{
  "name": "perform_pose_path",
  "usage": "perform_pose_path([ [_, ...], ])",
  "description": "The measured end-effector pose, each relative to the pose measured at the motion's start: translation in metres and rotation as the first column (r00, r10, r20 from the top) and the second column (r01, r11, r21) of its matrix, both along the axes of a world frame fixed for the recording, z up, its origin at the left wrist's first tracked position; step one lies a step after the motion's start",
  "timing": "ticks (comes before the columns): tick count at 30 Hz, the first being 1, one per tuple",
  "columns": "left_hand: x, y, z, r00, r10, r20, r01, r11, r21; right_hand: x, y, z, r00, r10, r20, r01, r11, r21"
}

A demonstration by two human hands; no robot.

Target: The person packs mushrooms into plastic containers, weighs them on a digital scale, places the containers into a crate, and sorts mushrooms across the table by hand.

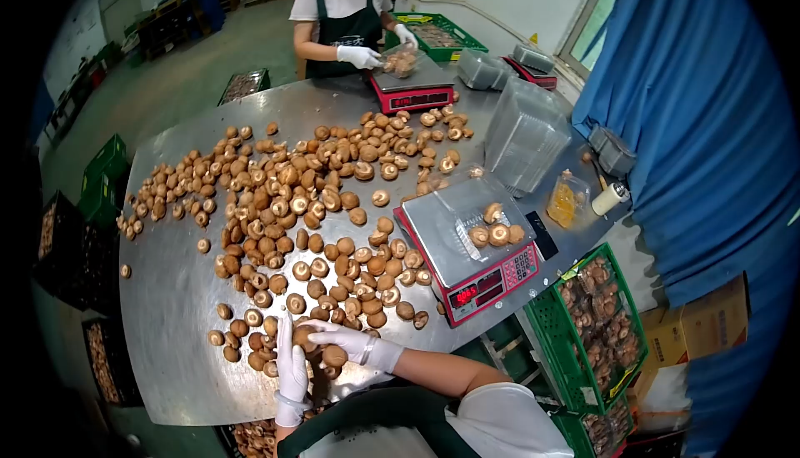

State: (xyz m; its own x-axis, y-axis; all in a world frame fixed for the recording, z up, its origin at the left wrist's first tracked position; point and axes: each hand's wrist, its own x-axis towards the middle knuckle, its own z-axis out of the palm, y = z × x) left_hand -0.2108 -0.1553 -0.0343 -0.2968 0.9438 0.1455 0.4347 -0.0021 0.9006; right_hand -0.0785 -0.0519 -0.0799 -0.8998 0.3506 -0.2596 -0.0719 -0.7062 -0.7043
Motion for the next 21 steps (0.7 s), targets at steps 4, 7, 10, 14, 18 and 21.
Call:
perform_pose_path([
  [4, -0.001, -0.004, -0.005, 0.995, 0.046, 0.084, -0.048, 0.999, 0.023, 0.063, 0.046, 0.065, 0.915, -0.403, 0.027, 0.389, 0.898, 0.208],
  [7, -0.012, -0.017, -0.008, 0.971, 0.151, 0.185, -0.148, 0.989, -0.028, 0.130, 0.107, 0.096, 0.680, -0.731, -0.058, 0.638, 0.551, 0.538],
  [10, -0.022, -0.039, -0.016, 0.916, 0.246, 0.317, -0.236, 0.969, -0.072, 0.187, 0.134, 0.118, 0.329, -0.944, -0.033, 0.798, 0.259, 0.544],
  [14, -0.032, -0.063, -0.024, 0.896, 0.355, 0.266, -0.345, 0.935, -0.084, 0.261, 0.173, 0.072, 0.135, -0.988, -0.079, 0.586, 0.016, 0.810],
  [18, -0.046, -0.102, -0.056, 0.906, 0.420, 0.064, -0.407, 0.901, -0.150, 0.268, 0.157, 0.080, 0.036, -0.966, -0.256, -0.109, -0.258, 0.960],
  [21, -0.039, -0.135, -0.076, 0.923, 0.322, -0.211, -0.351, 0.929, -0.116, 0.227, 0.122, 0.101, 0.176, -0.930, -0.324, 0.074, -0.315, 0.946],
])
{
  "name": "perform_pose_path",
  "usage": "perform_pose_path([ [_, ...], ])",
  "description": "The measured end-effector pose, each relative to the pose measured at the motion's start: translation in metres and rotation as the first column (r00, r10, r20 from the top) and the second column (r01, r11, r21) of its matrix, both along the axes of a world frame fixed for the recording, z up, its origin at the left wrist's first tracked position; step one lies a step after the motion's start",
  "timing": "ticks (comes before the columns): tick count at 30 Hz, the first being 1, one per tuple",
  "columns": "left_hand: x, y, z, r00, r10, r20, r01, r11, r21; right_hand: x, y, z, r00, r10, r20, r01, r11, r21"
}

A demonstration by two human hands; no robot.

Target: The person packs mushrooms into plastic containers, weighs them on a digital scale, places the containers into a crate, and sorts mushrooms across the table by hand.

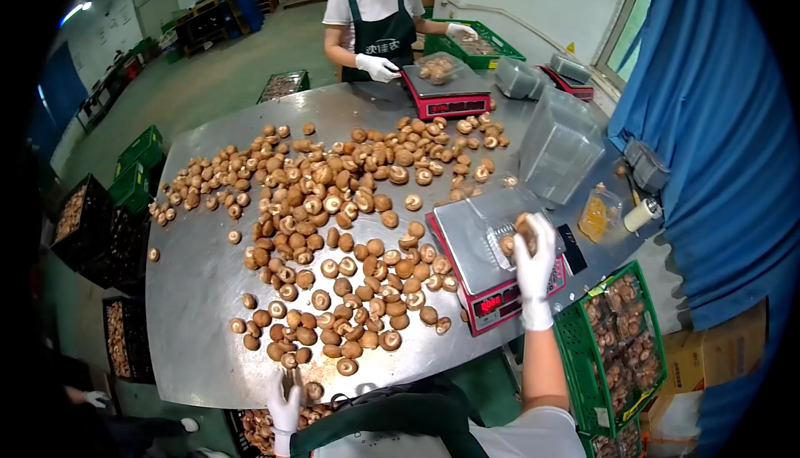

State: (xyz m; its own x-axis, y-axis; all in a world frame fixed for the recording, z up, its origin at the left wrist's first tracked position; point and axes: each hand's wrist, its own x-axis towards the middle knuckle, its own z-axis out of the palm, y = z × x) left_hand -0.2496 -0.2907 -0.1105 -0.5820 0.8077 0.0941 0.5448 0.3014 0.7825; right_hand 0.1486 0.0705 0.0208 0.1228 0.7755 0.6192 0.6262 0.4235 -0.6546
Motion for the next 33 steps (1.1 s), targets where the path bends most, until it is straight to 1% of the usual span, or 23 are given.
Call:
perform_pose_path([
  [1, 0.005, -0.007, 0.004, 0.984, -0.085, -0.159, 0.065, 0.990, -0.125, -0.018, -0.010, -0.005, 0.994, 0.090, -0.067, -0.094, 0.994, -0.052],
  [2, 0.007, -0.016, -0.005, 0.975, -0.126, -0.183, 0.078, 0.966, -0.248, -0.037, -0.027, -0.005, 0.982, 0.176, 0.063, -0.173, 0.984, -0.050],
  [3, 0.011, -0.017, -0.006, 0.964, -0.177, -0.200, 0.116, 0.952, -0.284, -0.056, -0.043, -0.009, 0.942, 0.294, 0.159, -0.282, 0.955, -0.092],
  [4, 0.014, -0.019, -0.006, 0.950, -0.231, -0.211, 0.155, 0.933, -0.323, -0.073, -0.057, -0.017, 0.871, 0.416, 0.260, -0.415, 0.908, -0.061],
  [5, 0.015, -0.021, -0.019, 0.963, -0.234, -0.133, 0.182, 0.930, -0.318, -0.084, -0.075, -0.036, 0.783, 0.531, 0.325, -0.471, 0.847, -0.247],
  [6, 0.022, -0.017, -0.011, 0.960, -0.235, -0.149, 0.170, 0.920, -0.354, -0.093, -0.084, -0.048, 0.647, 0.676, 0.352, -0.529, 0.731, -0.431],
  [7, 0.026, -0.015, -0.013, 0.956, -0.242, -0.165, 0.176, 0.924, -0.340, -0.101, -0.096, -0.053, 0.502, 0.781, 0.371, -0.568, 0.621, -0.540],
  [8, 0.028, -0.011, -0.018, 0.952, -0.247, -0.182, 0.179, 0.929, -0.323, -0.110, -0.107, -0.079, 0.433, 0.808, 0.400, -0.620, 0.589, -0.519],
  [10, 0.034, 0.002, -0.017, 0.937, -0.261, -0.231, 0.206, 0.950, -0.235, -0.122, -0.122, -0.095, 0.349, 0.813, 0.466, -0.587, 0.577, -0.568],
  [11, 0.036, 0.009, -0.015, 0.931, -0.278, -0.238, 0.230, 0.950, -0.209, -0.129, -0.125, -0.099, 0.343, 0.814, 0.468, -0.591, 0.574, -0.566],
  [13, 0.038, 0.023, -0.017, 0.917, -0.314, -0.247, 0.278, 0.945, -0.171, -0.143, -0.130, -0.106, 0.256, 0.752, 0.608, -0.479, 0.645, -0.596],
  [16, 0.041, 0.045, -0.012, 0.937, -0.255, -0.238, 0.240, 0.967, -0.091, -0.170, -0.137, -0.126, 0.243, 0.738, 0.629, -0.543, 0.641, -0.542],
  [21, 0.034, 0.081, -0.010, 0.953, -0.136, -0.270, 0.121, 0.990, -0.071, -0.220, -0.129, -0.139, 0.310, 0.704, 0.639, -0.614, 0.662, -0.430],
  [22, 0.033, 0.090, -0.005, 0.961, -0.102, -0.257, 0.085, 0.994, -0.076, -0.232, -0.123, -0.139, 0.349, 0.740, 0.575, -0.684, 0.621, -0.383],
  [23, 0.033, 0.099, -0.002, 0.966, -0.067, -0.251, 0.059, 0.997, -0.040, -0.248, -0.118, -0.140, 0.346, 0.767, 0.541, -0.702, 0.594, -0.393],
  [24, 0.030, 0.107, -0.001, 0.967, -0.051, -0.249, 0.035, 0.997, -0.070, -0.264, -0.115, -0.142, 0.341, 0.793, 0.505, -0.721, 0.565, -0.400],
  [26, 0.019, 0.122, -0.021, 0.926, 0.045, -0.376, -0.074, 0.995, -0.065, -0.287, -0.112, -0.143, 0.322, 0.859, 0.399, -0.742, 0.491, -0.457],
  [27, 0.015, 0.127, -0.021, 0.927, 0.072, -0.369, -0.101, 0.993, -0.058, -0.291, -0.113, -0.136, 0.332, 0.817, 0.471, -0.747, 0.533, -0.397],
  [28, 0.012, 0.130, -0.021, 0.923, 0.069, -0.377, -0.099, 0.993, -0.060, -0.292, -0.112, -0.129, 0.306, 0.849, 0.430, -0.733, 0.498, -0.462],
  [30, 0.011, 0.129, -0.021, 0.924, 0.055, -0.379, -0.108, 0.987, -0.121, -0.285, -0.107, -0.116, 0.351, 0.815, 0.461, -0.796, 0.519, -0.312],
  [31, 0.011, 0.126, -0.016, 0.929, 0.022, -0.370, -0.065, 0.992, -0.104, -0.276, -0.095, -0.089, 0.354, 0.820, 0.450, -0.772, 0.528, -0.354],
  [32, 0.013, 0.123, -0.002, 0.943, -0.022, -0.333, -0.017, 0.993, -0.113, -0.265, -0.076, -0.090, 0.455, 0.802, 0.388, -0.769, 0.573, -0.284],
  [33, 0.011, 0.118, -0.002, 0.948, -0.027, -0.316, -0.004, 0.995, -0.099, -0.251, -0.055, -0.076, 0.545, 0.754, 0.368, -0.673, 0.655, -0.344],
])
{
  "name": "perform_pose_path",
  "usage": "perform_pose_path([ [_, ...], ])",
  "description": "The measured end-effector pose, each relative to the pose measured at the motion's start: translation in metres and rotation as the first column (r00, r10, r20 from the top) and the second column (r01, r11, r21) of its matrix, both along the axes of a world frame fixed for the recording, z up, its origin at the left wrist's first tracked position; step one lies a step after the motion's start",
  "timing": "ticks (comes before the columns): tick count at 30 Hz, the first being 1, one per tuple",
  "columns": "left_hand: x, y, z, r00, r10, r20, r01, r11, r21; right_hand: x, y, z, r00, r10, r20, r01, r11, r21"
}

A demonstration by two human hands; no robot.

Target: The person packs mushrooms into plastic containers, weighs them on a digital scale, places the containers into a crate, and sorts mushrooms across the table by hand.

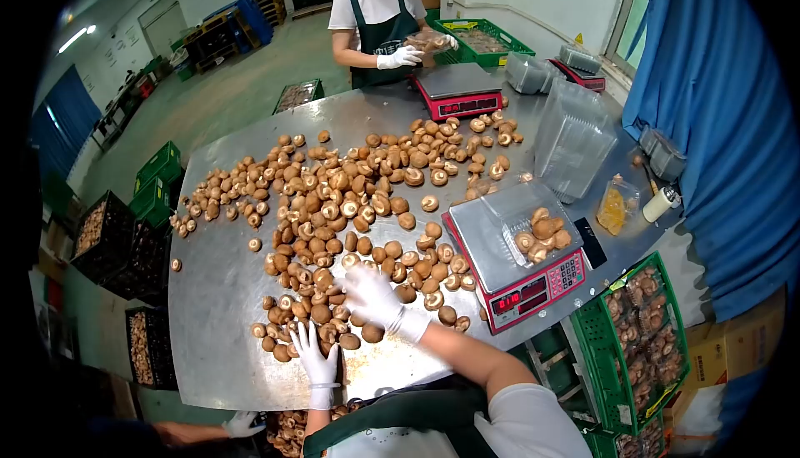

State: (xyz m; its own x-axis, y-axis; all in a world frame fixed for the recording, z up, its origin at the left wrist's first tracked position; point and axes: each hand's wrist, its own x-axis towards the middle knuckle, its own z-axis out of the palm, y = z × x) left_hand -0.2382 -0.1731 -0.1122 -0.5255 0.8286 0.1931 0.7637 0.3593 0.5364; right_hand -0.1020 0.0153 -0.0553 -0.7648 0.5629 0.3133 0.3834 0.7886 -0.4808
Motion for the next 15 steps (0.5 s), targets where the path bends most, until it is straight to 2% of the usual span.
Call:
perform_pose_path([
  [1, -0.001, -0.006, 0.000, 1.000, -0.010, 0.019, 0.010, 1.000, 0.014, 0.014, 0.024, -0.002, 0.989, -0.129, -0.074, 0.125, 0.990, -0.059],
  [3, 0.001, -0.017, 0.004, 1.000, 0.001, -0.013, -0.001, 1.000, 0.024, 0.042, 0.067, -0.020, 0.908, -0.419, -0.025, 0.419, 0.902, 0.101],
  [5, 0.004, -0.023, 0.000, 0.997, -0.014, -0.081, 0.021, 0.997, 0.076, 0.065, 0.082, -0.039, 0.783, -0.598, 0.170, 0.547, 0.793, 0.270],
  [7, 0.016, -0.016, 0.011, 0.993, -0.091, -0.075, 0.094, 0.995, 0.038, 0.072, 0.078, -0.059, 0.796, -0.515, 0.318, 0.497, 0.856, 0.140],
  [8, 0.021, -0.012, 0.007, 0.985, -0.113, -0.131, 0.107, 0.993, -0.053, 0.069, 0.068, -0.064, 0.802, -0.523, 0.289, 0.501, 0.852, 0.152],
  [9, 0.026, -0.006, 0.012, 0.980, -0.145, -0.137, 0.132, 0.986, -0.101, 0.067, 0.058, -0.054, 0.837, -0.439, 0.326, 0.415, 0.899, 0.142],
  [11, 0.032, 0.003, 0.005, 0.990, -0.121, -0.074, 0.119, 0.992, -0.038, 0.061, 0.045, -0.070, 0.920, -0.334, 0.208, 0.322, 0.943, 0.088],
  [15, 0.032, 0.014, -0.002, 0.996, -0.041, -0.074, 0.041, 0.999, -0.005, 0.045, 0.019, -0.054, 0.933, -0.272, 0.237, 0.244, 0.960, 0.140],
])
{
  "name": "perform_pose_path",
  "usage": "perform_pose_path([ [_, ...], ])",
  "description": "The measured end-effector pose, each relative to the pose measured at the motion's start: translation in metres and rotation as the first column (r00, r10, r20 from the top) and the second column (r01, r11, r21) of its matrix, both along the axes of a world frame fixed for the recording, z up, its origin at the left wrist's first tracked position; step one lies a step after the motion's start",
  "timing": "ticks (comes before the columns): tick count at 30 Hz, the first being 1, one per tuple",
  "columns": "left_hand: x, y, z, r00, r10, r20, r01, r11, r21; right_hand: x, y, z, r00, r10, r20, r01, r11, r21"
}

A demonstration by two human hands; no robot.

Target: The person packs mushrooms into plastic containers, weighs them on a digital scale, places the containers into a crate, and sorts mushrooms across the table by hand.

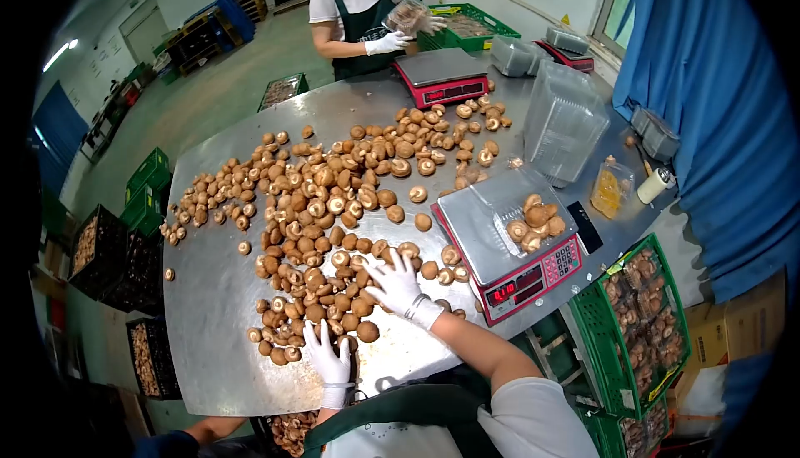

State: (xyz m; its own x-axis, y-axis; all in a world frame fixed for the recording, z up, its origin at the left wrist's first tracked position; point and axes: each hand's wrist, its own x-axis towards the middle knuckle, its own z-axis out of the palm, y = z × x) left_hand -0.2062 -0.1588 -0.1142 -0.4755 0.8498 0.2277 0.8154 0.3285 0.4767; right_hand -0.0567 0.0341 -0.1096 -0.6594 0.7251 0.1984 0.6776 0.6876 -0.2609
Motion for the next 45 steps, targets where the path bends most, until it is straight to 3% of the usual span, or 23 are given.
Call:
perform_pose_path([
  [2, 0.001, 0.001, 0.002, 1.000, -0.008, -0.005, 0.008, 1.000, -0.020, -0.009, -0.011, -0.010, 0.981, 0.081, -0.177, -0.095, 0.993, -0.072],
  [4, 0.001, -0.002, 0.002, 1.000, -0.002, -0.019, 0.001, 1.000, -0.027, -0.014, -0.034, 0.015, 0.991, 0.128, -0.029, -0.130, 0.986, -0.108],
  [6, 0.001, -0.004, -0.003, 1.000, -0.002, -0.007, 0.002, 1.000, 0.029, -0.020, -0.051, 0.010, 0.987, 0.155, -0.041, -0.155, 0.988, 0.010],
  [9, 0.001, -0.007, -0.006, 0.999, 0.046, -0.028, -0.044, 0.996, 0.078, -0.019, -0.070, 0.011, 0.954, 0.296, -0.049, -0.297, 0.954, -0.023],
  [16, 0.001, -0.010, -0.002, 1.000, 0.030, 0.002, -0.030, 0.998, 0.051, 0.005, -0.080, 0.025, 0.888, 0.439, -0.139, -0.450, 0.890, -0.066],
  [18, 0.001, -0.008, -0.003, 0.999, 0.048, 0.006, -0.049, 0.997, 0.061, 0.022, -0.068, 0.031, 0.907, 0.374, -0.193, -0.381, 0.925, 0.004],
  [21, 0.002, -0.007, 0.001, 0.999, 0.044, -0.009, -0.043, 0.997, 0.058, 0.059, -0.035, 0.049, 0.926, 0.030, -0.376, -0.098, 0.982, -0.164],
  [22, 0.001, -0.006, 0.000, 0.998, 0.060, -0.003, -0.059, 0.997, 0.052, 0.071, -0.031, 0.042, 0.914, -0.131, -0.383, 0.045, 0.973, -0.225],
  [23, -0.001, -0.007, -0.003, 0.999, 0.048, 0.013, -0.048, 0.997, 0.054, 0.082, -0.027, 0.034, 0.939, -0.177, -0.294, 0.095, 0.957, -0.274],
  [26, -0.004, -0.009, -0.002, 0.997, 0.036, 0.064, -0.041, 0.996, 0.079, 0.096, -0.020, 0.017, 0.992, -0.123, -0.031, 0.115, 0.978, -0.177],
  [28, -0.007, -0.010, 0.009, 1.000, -0.002, 0.027, 0.003, 1.000, -0.017, 0.090, -0.016, 0.009, 0.994, -0.107, 0.000, 0.107, 0.985, -0.134],
  [30, -0.008, -0.011, 0.019, 1.000, -0.008, 0.013, 0.008, 1.000, 0.026, 0.089, -0.012, 0.002, 0.994, -0.099, 0.036, 0.102, 0.990, -0.097],
  [33, -0.002, -0.009, 0.046, 1.000, -0.021, 0.004, 0.020, 0.991, 0.135, 0.087, -0.003, 0.000, 0.942, -0.145, -0.303, 0.091, 0.978, -0.187],
  [36, 0.004, -0.008, 0.054, 0.980, -0.102, 0.168, 0.066, 0.976, 0.207, 0.089, 0.000, -0.004, 0.931, -0.134, -0.341, 0.073, 0.980, -0.185],
  [38, 0.010, -0.005, 0.056, 0.956, -0.159, 0.247, 0.109, 0.972, 0.206, 0.087, 0.001, -0.005, 0.953, -0.178, -0.246, 0.105, 0.954, -0.282],
  [40, 0.014, -0.003, 0.056, 0.905, -0.223, 0.363, 0.178, 0.972, 0.155, 0.083, 0.001, -0.007, 0.797, -0.352, -0.490, -0.010, 0.804, -0.595],
  [41, 0.017, -0.002, 0.059, 0.877, -0.248, 0.411, 0.207, 0.968, 0.141, 0.084, 0.004, -0.011, 0.795, -0.373, -0.477, -0.070, 0.726, -0.684],
  [42, 0.018, -0.002, 0.052, 0.854, -0.267, 0.447, 0.238, 0.964, 0.121, 0.082, -0.001, -0.003, 0.803, -0.367, -0.469, -0.070, 0.723, -0.687],
  [44, 0.025, -0.001, 0.044, 0.722, -0.263, 0.641, 0.259, 0.961, 0.102, 0.076, -0.011, 0.012, 0.617, -0.708, -0.342, -0.246, 0.239, -0.939],
  [45, 0.030, -0.001, 0.034, 0.595, -0.224, 0.772, 0.249, 0.964, 0.087, 0.071, -0.018, 0.018, 0.646, -0.689, -0.328, -0.287, 0.179, -0.941],
])
